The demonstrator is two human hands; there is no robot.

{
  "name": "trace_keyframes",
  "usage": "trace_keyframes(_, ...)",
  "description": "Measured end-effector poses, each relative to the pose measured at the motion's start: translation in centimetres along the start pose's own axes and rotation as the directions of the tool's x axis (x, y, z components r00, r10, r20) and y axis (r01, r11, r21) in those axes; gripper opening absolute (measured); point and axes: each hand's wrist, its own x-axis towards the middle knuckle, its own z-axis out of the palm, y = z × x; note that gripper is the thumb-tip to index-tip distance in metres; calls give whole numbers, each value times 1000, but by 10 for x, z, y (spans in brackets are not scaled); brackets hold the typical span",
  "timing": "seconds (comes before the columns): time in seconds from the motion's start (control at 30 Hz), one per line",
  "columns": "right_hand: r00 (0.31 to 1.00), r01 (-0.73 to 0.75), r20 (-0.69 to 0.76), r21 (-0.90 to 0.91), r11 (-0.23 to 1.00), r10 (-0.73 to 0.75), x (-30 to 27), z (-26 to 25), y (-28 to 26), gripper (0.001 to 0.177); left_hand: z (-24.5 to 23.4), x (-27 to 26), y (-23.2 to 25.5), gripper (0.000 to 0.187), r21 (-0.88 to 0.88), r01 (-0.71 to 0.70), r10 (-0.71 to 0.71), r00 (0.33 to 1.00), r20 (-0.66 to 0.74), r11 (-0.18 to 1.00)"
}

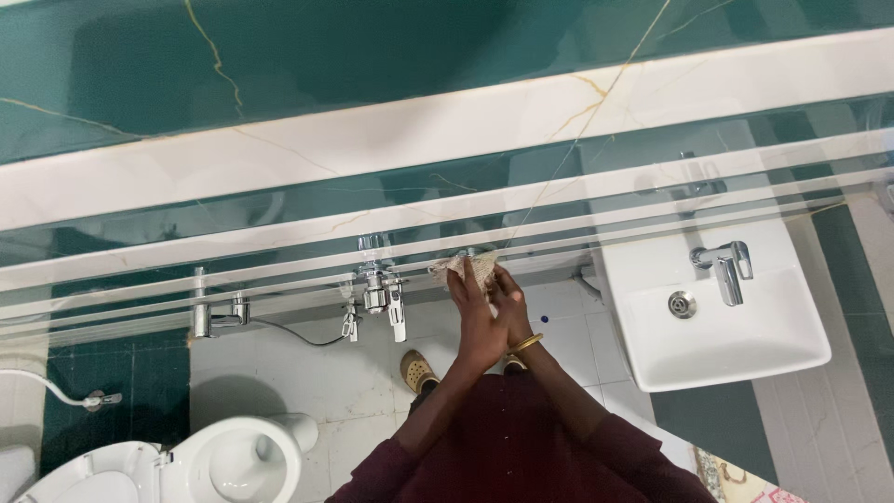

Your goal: The person wipes silver bathroom fixtures mounted on a wall with a cloth, cleaning different taps and handles in sequence.

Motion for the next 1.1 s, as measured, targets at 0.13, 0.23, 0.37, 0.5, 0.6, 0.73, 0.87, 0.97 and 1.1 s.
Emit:
trace_keyframes(0.13, 998, -42, 50, 48, 998, 40, 10, -8, 17, 50, -2, -6, -1, 103, -95, -196, 191, 979, -65, 976)
trace_keyframes(0.23, 997, 6, -79, -16, 1000, -7, 8, -7, 9, 44, 2, -4, -15, 98, -162, -156, 145, 986, -79, 974)
trace_keyframes(0.37, 959, 209, -161, -162, 964, -235, 5, 14, -27, 38, 6, 14, -40, 92, -521, -174, 111, 983, -149, 836)
trace_keyframes(0.5, 838, 414, -28, -618, 669, -545, -9, 52, -64, 29, 7, 26, -71, 85, -748, 54, -101, 995, -17, 661)
trace_keyframes(0.6, 804, 443, 47, -712, 544, -593, -15, 68, -75, 40, 4, 36, -74, 81, -926, 135, -197, 978, 67, 353)
trace_keyframes(0.73, 809, 453, -77, -551, 701, -583, -11, 59, -60, 24, -4, 26, -46, 81, -760, 191, -282, 959, 10, 621)
trace_keyframes(0.87, 904, 318, -236, -185, 930, -356, 15, 24, -8, 12, -4, 11, -27, 85, -566, -55, 6, 996, -88, 823)
trace_keyframes(0.97, 959, 180, -204, -98, 979, -197, 34, -9, 30, 29, -7, 10, -31, 79, -376, -232, 198, 972, -129, 897)
trace_keyframes(1.1, 977, -31, -215, -115, 993, 6, 30, -9, 30, 25, -12, 22, -44, 63, -525, -178, 134, 983, -122, 832)
